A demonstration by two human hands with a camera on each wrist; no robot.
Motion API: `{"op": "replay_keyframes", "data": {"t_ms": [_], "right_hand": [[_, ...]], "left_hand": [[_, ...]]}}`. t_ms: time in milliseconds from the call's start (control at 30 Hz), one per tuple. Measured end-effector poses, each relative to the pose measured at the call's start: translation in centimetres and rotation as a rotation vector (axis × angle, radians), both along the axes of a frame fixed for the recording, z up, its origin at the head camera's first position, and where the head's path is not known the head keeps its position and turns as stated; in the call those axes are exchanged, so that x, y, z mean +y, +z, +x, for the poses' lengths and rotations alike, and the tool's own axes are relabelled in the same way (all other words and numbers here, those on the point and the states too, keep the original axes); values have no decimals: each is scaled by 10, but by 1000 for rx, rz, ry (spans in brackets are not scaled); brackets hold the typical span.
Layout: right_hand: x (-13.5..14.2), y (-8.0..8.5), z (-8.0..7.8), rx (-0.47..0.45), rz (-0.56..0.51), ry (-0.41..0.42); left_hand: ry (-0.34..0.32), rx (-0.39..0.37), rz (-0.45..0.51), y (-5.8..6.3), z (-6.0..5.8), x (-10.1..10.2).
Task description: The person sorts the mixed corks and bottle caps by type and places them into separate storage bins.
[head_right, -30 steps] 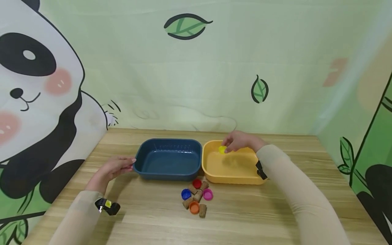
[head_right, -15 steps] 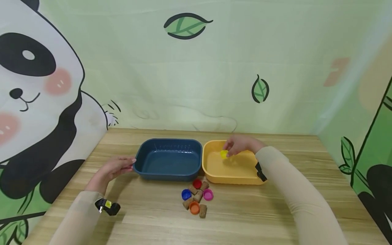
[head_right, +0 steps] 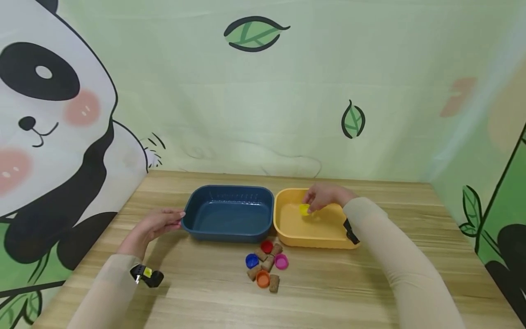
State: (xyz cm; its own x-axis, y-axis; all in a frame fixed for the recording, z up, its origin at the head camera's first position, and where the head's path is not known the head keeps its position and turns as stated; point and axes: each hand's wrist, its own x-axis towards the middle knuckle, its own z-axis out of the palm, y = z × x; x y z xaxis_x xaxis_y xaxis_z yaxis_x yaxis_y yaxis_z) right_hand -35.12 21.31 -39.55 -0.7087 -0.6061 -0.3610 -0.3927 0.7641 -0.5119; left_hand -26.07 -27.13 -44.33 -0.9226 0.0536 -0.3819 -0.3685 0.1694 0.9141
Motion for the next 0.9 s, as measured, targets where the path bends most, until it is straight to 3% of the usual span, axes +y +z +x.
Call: {"op": "replay_keyframes", "data": {"t_ms": [533, 900], "right_hand": [[-4, -5, -5, -78, 50, -42], [-11, -7, -9, -57, 82, 1]], "left_hand": [[-20, 36, 43, 1, 1, 1], [-12, 23, 28, 0, -1, -1]]}}
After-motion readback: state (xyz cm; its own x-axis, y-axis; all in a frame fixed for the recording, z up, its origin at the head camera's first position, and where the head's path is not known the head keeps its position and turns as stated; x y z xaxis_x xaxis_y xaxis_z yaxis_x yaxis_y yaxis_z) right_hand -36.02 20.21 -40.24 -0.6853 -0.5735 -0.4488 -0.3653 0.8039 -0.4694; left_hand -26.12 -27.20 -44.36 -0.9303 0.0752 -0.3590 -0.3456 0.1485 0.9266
